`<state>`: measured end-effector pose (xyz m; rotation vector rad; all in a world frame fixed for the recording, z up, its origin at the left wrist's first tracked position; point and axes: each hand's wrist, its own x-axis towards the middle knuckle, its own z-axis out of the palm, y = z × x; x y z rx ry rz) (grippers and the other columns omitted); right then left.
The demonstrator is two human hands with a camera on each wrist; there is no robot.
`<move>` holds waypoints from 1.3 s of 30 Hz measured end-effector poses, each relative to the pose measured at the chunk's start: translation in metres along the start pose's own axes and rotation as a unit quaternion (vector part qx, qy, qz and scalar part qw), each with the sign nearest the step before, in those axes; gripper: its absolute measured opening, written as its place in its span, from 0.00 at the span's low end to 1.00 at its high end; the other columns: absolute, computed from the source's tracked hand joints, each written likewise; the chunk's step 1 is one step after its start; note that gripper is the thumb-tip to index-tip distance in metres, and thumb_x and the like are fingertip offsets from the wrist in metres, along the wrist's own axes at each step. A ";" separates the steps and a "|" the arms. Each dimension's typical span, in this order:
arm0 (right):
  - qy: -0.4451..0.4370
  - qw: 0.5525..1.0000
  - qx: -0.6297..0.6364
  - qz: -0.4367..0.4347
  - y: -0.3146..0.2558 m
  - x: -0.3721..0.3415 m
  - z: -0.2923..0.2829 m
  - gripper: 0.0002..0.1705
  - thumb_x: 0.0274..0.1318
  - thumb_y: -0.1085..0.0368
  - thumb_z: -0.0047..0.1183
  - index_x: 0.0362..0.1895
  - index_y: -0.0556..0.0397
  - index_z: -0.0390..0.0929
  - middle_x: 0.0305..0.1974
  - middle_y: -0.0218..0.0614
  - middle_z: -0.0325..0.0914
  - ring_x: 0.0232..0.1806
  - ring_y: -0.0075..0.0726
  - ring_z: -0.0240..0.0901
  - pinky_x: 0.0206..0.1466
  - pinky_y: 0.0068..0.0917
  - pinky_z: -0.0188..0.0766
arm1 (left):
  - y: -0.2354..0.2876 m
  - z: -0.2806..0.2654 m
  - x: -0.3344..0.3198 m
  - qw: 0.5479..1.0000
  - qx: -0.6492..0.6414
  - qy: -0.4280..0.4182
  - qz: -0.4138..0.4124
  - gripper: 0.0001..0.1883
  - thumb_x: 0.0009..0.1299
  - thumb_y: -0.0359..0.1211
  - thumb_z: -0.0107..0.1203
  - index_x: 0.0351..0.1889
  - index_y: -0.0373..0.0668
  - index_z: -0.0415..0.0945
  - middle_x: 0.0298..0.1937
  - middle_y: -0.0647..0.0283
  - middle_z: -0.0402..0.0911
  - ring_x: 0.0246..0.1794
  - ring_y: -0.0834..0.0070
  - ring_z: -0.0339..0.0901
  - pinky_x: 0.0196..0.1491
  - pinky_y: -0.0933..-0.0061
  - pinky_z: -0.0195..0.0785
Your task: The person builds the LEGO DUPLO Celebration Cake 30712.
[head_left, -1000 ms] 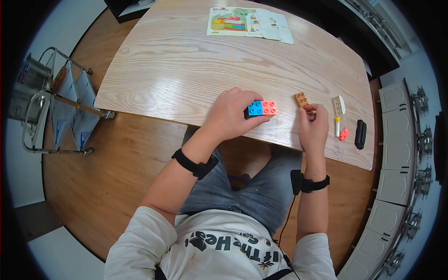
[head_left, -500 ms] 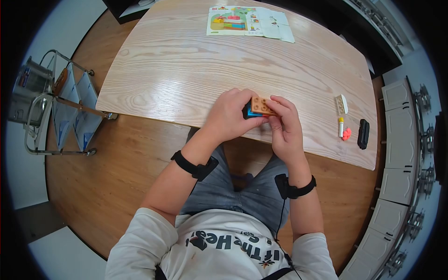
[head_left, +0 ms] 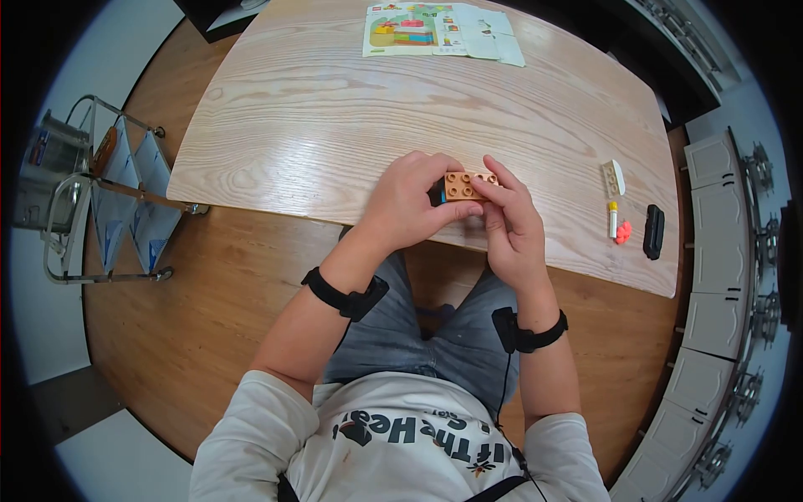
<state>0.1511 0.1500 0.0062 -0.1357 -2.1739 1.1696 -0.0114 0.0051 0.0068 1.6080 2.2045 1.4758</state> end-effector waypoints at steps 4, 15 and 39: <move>0.002 1.000 0.007 0.001 -0.001 -0.001 0.000 0.21 0.74 0.76 0.59 0.65 0.46 0.89 0.75 0.50 0.79 0.70 0.54 0.79 0.70 0.41 0.78 | 0.004 -0.001 -0.002 0.999 -0.042 0.015 -0.004 0.28 0.63 0.43 0.84 0.56 0.41 0.87 0.51 0.59 0.91 0.51 0.58 0.85 0.55 0.60 0.79; 0.002 1.000 -0.028 -0.006 -0.003 -0.004 0.003 0.28 0.63 0.80 0.60 0.66 0.47 0.87 0.75 0.50 0.79 0.67 0.57 0.79 0.69 0.43 0.79 | 0.001 0.001 -0.003 0.998 -0.051 0.023 0.012 0.21 0.65 0.37 0.82 0.53 0.42 0.87 0.49 0.61 0.90 0.50 0.62 0.85 0.52 0.62 0.79; 0.074 0.976 -0.155 -0.135 -0.036 0.000 -0.016 0.59 0.49 0.78 0.56 0.90 0.59 0.55 0.90 0.66 0.45 0.90 0.74 0.48 0.89 0.61 0.49 | 0.008 0.001 -0.003 0.999 -0.024 0.014 -0.027 0.20 0.64 0.39 0.80 0.48 0.39 0.86 0.44 0.58 0.89 0.43 0.58 0.87 0.48 0.63 0.81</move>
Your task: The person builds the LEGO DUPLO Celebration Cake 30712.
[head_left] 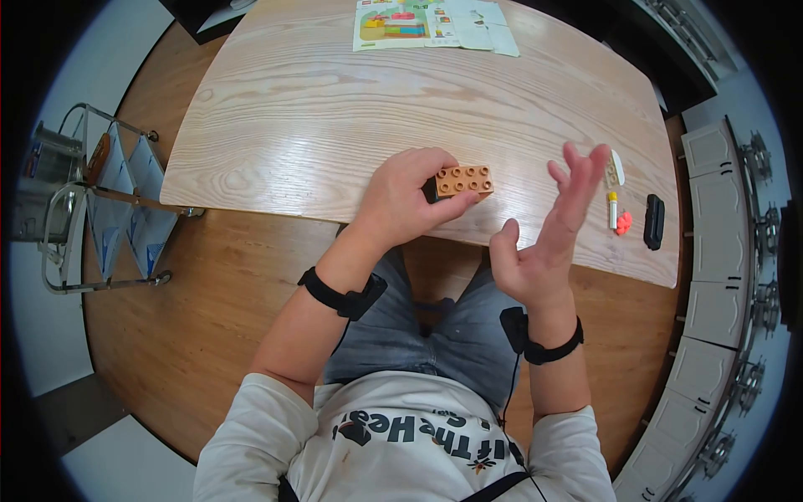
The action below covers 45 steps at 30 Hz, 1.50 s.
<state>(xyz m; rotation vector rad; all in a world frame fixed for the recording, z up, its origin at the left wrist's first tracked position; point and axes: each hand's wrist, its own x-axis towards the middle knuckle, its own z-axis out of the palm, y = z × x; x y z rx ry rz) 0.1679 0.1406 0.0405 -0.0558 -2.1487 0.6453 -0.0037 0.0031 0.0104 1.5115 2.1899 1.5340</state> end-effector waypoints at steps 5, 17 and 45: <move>-0.197 0.978 -0.035 0.055 0.009 -0.015 0.016 0.52 0.51 0.80 0.57 0.85 0.57 0.65 0.85 0.56 0.64 0.87 0.70 0.59 0.86 0.58 0.60 | -0.007 0.004 0.003 0.999 0.010 0.016 0.034 0.21 0.64 0.39 0.80 0.50 0.40 0.86 0.45 0.57 0.90 0.44 0.58 0.87 0.49 0.62 0.81; 0.096 0.919 -0.303 0.234 0.097 -0.032 -0.116 0.32 0.74 0.69 0.56 0.79 0.61 0.74 0.79 0.56 0.73 0.78 0.61 0.71 0.82 0.52 0.64 | 0.000 0.000 0.005 0.999 0.019 0.003 0.028 0.22 0.66 0.41 0.80 0.51 0.39 0.87 0.46 0.54 0.90 0.45 0.57 0.88 0.51 0.61 0.82; 0.094 0.866 -0.348 0.347 0.139 -0.080 -0.138 0.33 0.77 0.55 0.68 0.76 0.61 0.80 0.49 0.44 0.85 0.48 0.43 0.82 0.57 0.37 0.79 | 0.000 0.000 0.001 0.999 0.030 0.001 0.029 0.24 0.67 0.43 0.80 0.52 0.38 0.87 0.48 0.53 0.90 0.48 0.55 0.88 0.52 0.60 0.82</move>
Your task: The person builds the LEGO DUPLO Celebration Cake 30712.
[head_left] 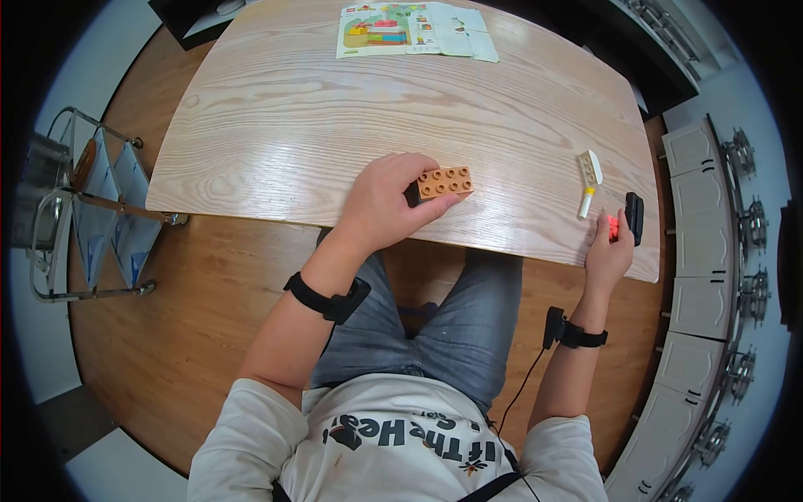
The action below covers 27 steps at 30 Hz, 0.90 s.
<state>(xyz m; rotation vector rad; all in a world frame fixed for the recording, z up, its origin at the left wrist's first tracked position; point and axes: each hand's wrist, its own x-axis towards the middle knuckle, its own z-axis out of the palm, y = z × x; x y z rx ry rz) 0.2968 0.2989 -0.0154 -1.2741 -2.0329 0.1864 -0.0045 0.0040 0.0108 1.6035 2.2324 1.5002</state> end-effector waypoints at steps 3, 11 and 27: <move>0.046 0.987 0.151 0.040 -0.030 -0.008 -0.005 0.27 0.78 0.60 0.67 0.74 0.60 0.82 0.49 0.38 0.84 0.46 0.33 0.80 0.54 0.29 0.78 | -0.001 0.000 0.000 1.000 0.002 -0.003 -0.005 0.24 0.67 0.43 0.80 0.52 0.38 0.87 0.48 0.53 0.91 0.48 0.55 0.88 0.52 0.60 0.81; -0.173 0.875 0.399 -0.214 -0.205 -0.063 0.004 0.21 0.70 0.73 0.69 0.65 0.56 0.87 0.50 0.43 0.87 0.47 0.39 0.85 0.53 0.29 0.81 | -0.003 -0.001 0.001 0.999 -0.038 -0.013 0.009 0.21 0.65 0.36 0.77 0.54 0.39 0.87 0.50 0.55 0.91 0.50 0.56 0.88 0.54 0.60 0.82; -0.146 0.862 0.343 -0.342 -0.217 -0.070 0.045 0.27 0.73 0.62 0.67 0.73 0.52 0.83 0.60 0.36 0.87 0.58 0.47 0.75 0.70 0.43 0.66 | -0.009 -0.002 0.003 0.997 -0.069 -0.031 -0.020 0.26 0.64 0.29 0.72 0.62 0.38 0.87 0.52 0.56 0.91 0.52 0.58 0.87 0.55 0.62 0.81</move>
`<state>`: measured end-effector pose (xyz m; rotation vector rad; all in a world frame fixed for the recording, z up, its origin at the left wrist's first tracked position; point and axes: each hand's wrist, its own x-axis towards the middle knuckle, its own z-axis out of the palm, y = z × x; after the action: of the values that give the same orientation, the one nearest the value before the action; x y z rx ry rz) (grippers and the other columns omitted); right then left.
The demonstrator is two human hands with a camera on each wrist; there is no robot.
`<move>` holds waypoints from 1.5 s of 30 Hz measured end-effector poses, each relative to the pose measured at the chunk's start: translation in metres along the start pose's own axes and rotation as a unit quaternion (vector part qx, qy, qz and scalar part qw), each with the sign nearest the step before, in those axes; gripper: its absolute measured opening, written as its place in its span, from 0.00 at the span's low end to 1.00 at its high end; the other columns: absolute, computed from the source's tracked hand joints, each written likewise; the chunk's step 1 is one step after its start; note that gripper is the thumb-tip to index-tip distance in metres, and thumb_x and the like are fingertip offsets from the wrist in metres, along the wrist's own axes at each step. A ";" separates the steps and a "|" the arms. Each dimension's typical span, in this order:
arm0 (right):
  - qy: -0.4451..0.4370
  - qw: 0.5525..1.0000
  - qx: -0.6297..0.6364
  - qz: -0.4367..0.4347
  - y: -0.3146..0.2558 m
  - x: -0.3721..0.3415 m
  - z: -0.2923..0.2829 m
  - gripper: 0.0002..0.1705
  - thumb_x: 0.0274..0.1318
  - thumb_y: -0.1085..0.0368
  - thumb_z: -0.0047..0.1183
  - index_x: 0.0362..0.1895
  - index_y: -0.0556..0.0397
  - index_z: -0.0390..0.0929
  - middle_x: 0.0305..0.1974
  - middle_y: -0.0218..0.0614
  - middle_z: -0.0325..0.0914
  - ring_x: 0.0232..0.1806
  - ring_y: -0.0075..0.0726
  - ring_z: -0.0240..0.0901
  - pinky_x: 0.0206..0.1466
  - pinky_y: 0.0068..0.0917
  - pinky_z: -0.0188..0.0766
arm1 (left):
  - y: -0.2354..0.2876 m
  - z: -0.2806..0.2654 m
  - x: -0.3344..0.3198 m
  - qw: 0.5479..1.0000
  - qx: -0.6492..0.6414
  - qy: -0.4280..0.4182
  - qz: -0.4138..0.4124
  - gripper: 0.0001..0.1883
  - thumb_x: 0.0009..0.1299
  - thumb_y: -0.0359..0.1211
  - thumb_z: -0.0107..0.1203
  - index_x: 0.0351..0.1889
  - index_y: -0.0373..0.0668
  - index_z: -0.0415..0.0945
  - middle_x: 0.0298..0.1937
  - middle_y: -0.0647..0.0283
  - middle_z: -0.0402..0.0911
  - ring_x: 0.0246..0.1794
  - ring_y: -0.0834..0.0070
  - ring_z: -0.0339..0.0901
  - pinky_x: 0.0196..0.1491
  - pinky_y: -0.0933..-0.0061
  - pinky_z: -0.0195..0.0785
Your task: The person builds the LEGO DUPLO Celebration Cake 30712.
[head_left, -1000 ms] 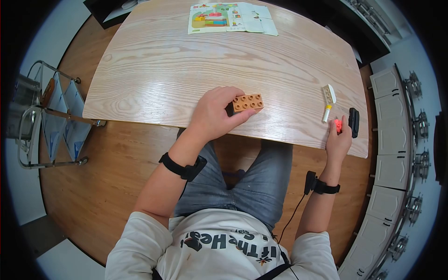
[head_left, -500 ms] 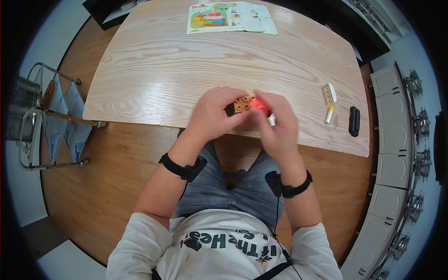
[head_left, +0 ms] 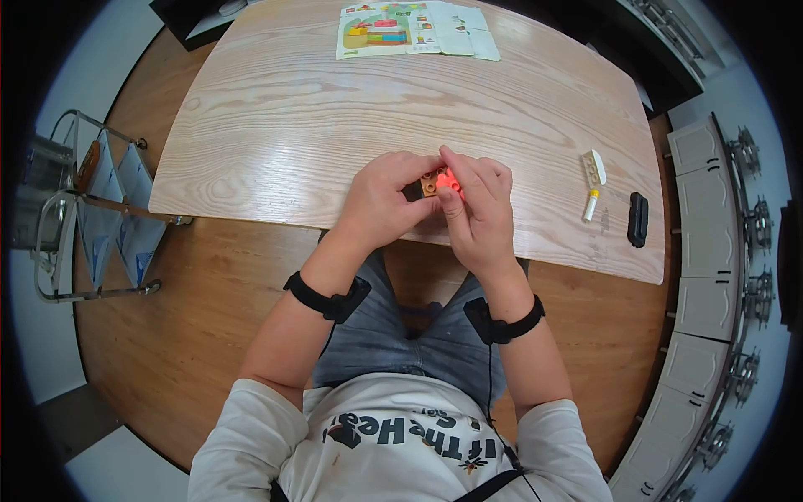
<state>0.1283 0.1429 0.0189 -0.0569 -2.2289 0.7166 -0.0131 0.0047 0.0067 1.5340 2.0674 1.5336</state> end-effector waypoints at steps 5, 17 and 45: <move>-0.010 1.000 0.012 -0.001 0.002 -0.005 0.000 0.32 0.70 0.61 0.69 0.75 0.51 0.81 0.63 0.36 0.86 0.62 0.50 0.73 0.71 0.44 0.67 | -0.003 0.002 -0.001 1.000 0.019 0.005 0.016 0.27 0.67 0.38 0.76 0.62 0.38 0.87 0.52 0.55 0.91 0.52 0.58 0.87 0.55 0.62 0.81; -0.032 0.999 0.010 -0.018 0.000 -0.004 -0.009 0.38 0.61 0.62 0.75 0.75 0.51 0.81 0.63 0.39 0.86 0.66 0.56 0.75 0.72 0.48 0.74 | -0.008 0.008 -0.001 0.998 -0.007 0.032 0.051 0.33 0.63 0.55 0.78 0.57 0.42 0.89 0.41 0.58 0.89 0.41 0.55 0.84 0.46 0.56 0.77; -0.020 0.986 0.144 0.084 0.005 -0.008 0.005 0.33 0.66 0.63 0.73 0.75 0.49 0.82 0.68 0.43 0.82 0.69 0.51 0.78 0.71 0.43 0.76 | -0.002 0.002 -0.002 0.998 0.054 0.000 0.034 0.23 0.61 0.32 0.74 0.55 0.41 0.87 0.45 0.57 0.90 0.46 0.56 0.86 0.50 0.58 0.79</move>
<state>0.1289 0.1428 0.0082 -0.0890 -2.1543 1.1348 -0.0125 0.0047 0.0032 1.6581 2.1508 1.4665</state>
